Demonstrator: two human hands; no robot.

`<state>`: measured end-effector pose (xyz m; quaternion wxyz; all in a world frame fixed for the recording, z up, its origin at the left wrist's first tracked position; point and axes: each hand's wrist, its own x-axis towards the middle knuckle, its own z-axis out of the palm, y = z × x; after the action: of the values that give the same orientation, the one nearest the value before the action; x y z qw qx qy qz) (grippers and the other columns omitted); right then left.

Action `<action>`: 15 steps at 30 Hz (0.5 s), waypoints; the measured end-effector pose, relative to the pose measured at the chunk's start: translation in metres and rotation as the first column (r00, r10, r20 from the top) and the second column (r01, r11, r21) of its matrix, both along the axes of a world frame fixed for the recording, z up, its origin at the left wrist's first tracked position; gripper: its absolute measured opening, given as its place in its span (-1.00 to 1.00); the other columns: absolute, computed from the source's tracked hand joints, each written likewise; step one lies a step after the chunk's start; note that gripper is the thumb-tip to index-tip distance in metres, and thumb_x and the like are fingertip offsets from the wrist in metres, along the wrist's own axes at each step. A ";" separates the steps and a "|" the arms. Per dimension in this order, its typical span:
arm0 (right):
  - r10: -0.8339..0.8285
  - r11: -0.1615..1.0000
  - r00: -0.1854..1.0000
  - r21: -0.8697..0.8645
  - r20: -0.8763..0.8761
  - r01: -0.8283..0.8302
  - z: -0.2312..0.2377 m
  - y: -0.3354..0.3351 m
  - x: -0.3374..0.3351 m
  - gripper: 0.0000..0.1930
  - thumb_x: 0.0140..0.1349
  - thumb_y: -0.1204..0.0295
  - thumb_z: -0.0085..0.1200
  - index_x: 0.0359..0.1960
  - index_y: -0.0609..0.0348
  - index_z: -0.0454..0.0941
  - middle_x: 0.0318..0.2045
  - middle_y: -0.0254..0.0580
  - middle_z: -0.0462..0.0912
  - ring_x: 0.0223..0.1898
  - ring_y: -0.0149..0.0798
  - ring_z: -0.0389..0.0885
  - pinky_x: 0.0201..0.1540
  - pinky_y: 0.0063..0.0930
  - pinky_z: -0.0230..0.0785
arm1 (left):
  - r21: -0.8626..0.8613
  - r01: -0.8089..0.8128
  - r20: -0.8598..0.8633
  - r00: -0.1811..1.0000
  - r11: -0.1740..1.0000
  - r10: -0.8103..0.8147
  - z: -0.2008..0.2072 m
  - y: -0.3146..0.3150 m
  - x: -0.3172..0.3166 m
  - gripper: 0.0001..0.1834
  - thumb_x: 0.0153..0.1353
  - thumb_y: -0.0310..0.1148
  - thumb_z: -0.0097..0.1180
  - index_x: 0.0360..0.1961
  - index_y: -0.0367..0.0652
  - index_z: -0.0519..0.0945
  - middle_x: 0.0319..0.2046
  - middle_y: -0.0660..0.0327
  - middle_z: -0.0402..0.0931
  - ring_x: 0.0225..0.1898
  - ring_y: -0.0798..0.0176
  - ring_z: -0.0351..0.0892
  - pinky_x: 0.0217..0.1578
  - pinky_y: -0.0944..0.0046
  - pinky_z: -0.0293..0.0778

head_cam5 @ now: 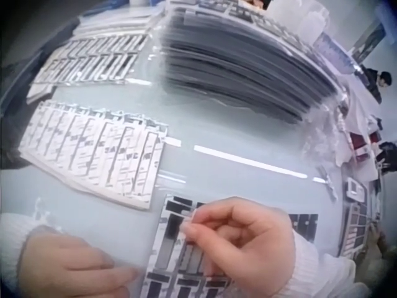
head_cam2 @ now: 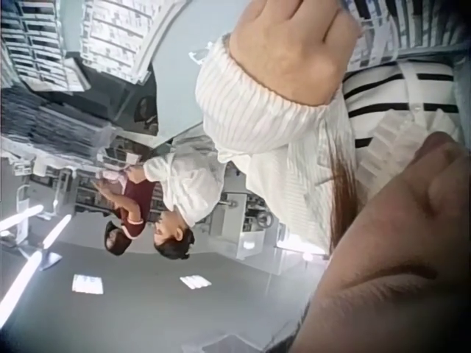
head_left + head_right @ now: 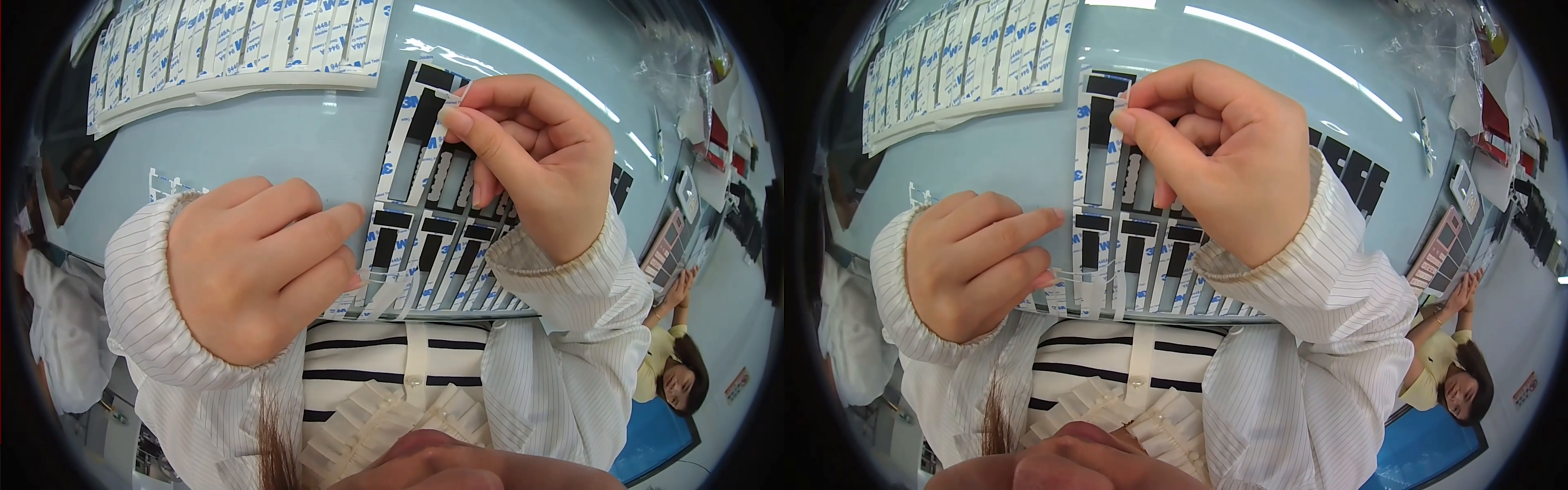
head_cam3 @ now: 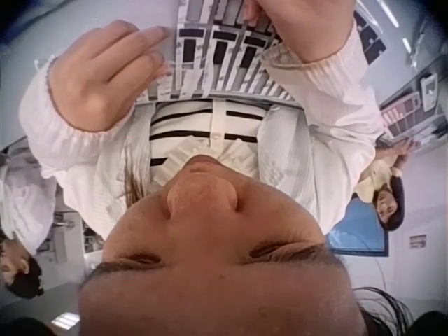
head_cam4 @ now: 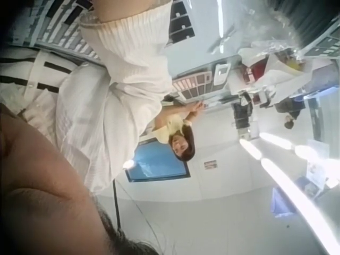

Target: Manually sorting and packaging small electronic or medical strips into a carrier frame at a production workstation.

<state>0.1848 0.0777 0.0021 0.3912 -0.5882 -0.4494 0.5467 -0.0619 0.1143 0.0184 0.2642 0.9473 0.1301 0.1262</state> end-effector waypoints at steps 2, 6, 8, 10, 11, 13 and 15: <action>-0.003 1.000 1.000 0.006 -0.009 0.003 0.000 0.000 0.000 -0.83 0.31 0.60 0.21 -0.10 0.40 0.60 -0.36 -0.14 0.72 -0.62 -0.60 0.52 -0.58 -0.79 0.34 | 0.011 0.008 0.009 1.000 1.000 -0.008 0.000 0.001 0.000 -0.70 -0.27 -0.38 0.35 -0.48 -0.28 0.56 -0.17 -0.02 0.66 -0.39 0.14 0.57 -0.54 0.24 0.35; 0.000 1.000 1.000 0.006 -0.007 0.000 -0.001 0.000 0.001 -0.83 0.31 0.60 0.21 -0.10 0.40 0.60 -0.35 -0.14 0.72 -0.62 -0.60 0.53 -0.58 -0.80 0.34 | 0.025 0.028 0.015 0.999 0.999 -0.028 -0.001 0.001 0.001 -0.71 -0.26 -0.38 0.35 -0.49 -0.28 0.56 -0.16 -0.02 0.66 -0.38 0.15 0.57 -0.53 0.25 0.34; 0.003 1.000 1.000 0.006 0.009 -0.003 -0.001 0.000 0.001 -0.83 0.31 0.61 0.21 -0.10 0.40 0.60 -0.35 -0.14 0.72 -0.61 -0.60 0.53 -0.58 -0.79 0.34 | 0.033 0.037 0.016 0.999 0.999 -0.038 -0.002 0.001 0.001 -0.71 -0.26 -0.37 0.35 -0.49 -0.28 0.55 -0.15 -0.03 0.66 -0.38 0.15 0.57 -0.53 0.25 0.34; 0.006 1.000 1.000 0.009 0.014 -0.006 -0.001 0.000 0.001 -0.83 0.31 0.61 0.20 -0.10 0.41 0.60 -0.35 -0.14 0.72 -0.61 -0.60 0.53 -0.57 -0.79 0.34 | 0.035 0.036 0.002 0.999 0.999 -0.036 0.000 0.000 0.001 -0.72 -0.25 -0.37 0.34 -0.51 -0.27 0.54 -0.11 -0.03 0.66 -0.37 0.14 0.57 -0.53 0.26 0.35; 0.011 1.000 1.000 0.012 0.018 -0.011 -0.001 0.000 0.000 -0.83 0.31 0.61 0.20 -0.10 0.41 0.60 -0.35 -0.15 0.72 -0.61 -0.60 0.53 -0.57 -0.79 0.34 | 0.035 0.036 -0.001 0.999 0.999 -0.036 0.000 0.000 0.001 -0.72 -0.25 -0.37 0.34 -0.51 -0.27 0.54 -0.11 -0.03 0.66 -0.37 0.14 0.57 -0.53 0.26 0.35; 0.012 1.000 1.000 0.013 0.020 -0.012 -0.001 0.000 0.000 -0.83 0.31 0.61 0.20 -0.10 0.41 0.60 -0.35 -0.14 0.72 -0.61 -0.59 0.53 -0.57 -0.79 0.35 | 0.064 0.046 0.000 0.999 0.997 -0.046 -0.001 0.000 0.001 -0.73 -0.23 -0.37 0.34 -0.52 -0.27 0.53 -0.05 -0.05 0.66 -0.34 0.13 0.56 -0.53 0.27 0.37; 0.011 1.000 1.000 0.012 0.025 -0.012 0.000 0.000 0.001 -0.83 0.31 0.61 0.20 -0.10 0.41 0.60 -0.35 -0.14 0.72 -0.62 -0.59 0.53 -0.57 -0.79 0.35 | 0.058 0.046 -0.001 0.999 0.997 -0.046 -0.004 0.000 0.002 -0.73 -0.22 -0.37 0.33 -0.52 -0.27 0.52 -0.03 -0.05 0.66 -0.34 0.13 0.56 -0.53 0.27 0.38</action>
<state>0.1856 0.0772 0.0016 0.3861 -0.5899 -0.4608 0.5390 -0.0601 0.1145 0.0146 0.2394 0.9573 0.1043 0.1241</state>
